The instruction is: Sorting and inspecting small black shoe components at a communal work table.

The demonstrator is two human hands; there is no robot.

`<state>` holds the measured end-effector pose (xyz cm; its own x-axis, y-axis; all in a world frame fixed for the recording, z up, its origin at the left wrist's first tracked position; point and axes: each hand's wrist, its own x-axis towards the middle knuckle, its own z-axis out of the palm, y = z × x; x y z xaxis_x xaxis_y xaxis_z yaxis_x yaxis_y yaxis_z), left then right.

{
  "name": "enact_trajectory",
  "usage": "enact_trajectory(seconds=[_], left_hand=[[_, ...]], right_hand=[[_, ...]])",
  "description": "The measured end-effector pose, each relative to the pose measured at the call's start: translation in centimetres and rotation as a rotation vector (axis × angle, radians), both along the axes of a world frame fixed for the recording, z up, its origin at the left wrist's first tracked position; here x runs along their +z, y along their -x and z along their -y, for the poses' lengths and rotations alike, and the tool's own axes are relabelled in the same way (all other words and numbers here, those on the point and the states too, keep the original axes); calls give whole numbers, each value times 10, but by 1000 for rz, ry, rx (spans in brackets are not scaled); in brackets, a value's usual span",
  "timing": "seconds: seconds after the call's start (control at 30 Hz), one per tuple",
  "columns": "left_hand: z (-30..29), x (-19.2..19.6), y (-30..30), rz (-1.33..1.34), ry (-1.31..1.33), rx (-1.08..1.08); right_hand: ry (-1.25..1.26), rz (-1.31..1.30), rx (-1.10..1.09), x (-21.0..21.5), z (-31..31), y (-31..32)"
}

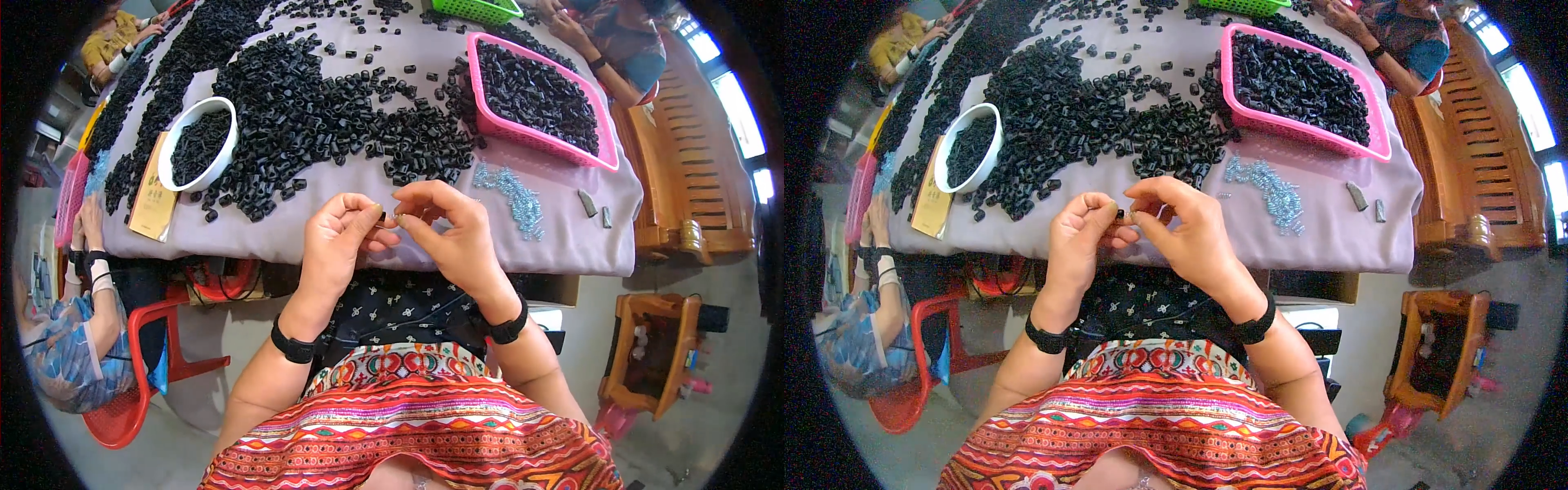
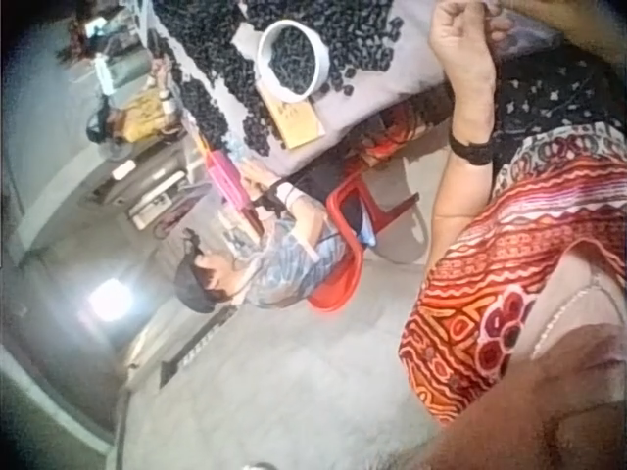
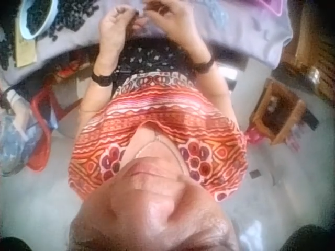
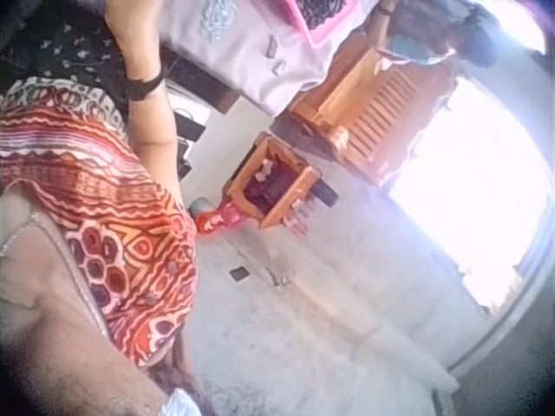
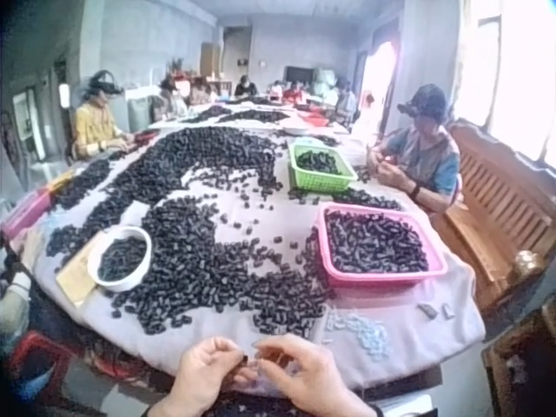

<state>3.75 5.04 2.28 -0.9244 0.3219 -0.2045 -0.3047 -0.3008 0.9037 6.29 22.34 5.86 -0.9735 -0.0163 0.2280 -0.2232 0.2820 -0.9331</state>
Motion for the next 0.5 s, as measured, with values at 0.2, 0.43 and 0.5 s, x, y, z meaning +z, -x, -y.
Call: enact_trajectory(seconds=[0.2, 0.43, 0.5], left_hand=[[0, -1, 0, 3, 15, -109], [2, -5, -5, -8, 88, -204], [3, -4, -5, -15, 48, -213]], right_hand=[[-28, -16, 40, -8, 0, 3], [-313, -176, 34, 2, 2, -1], [-363, -201, 50, 7, 4, -4]])
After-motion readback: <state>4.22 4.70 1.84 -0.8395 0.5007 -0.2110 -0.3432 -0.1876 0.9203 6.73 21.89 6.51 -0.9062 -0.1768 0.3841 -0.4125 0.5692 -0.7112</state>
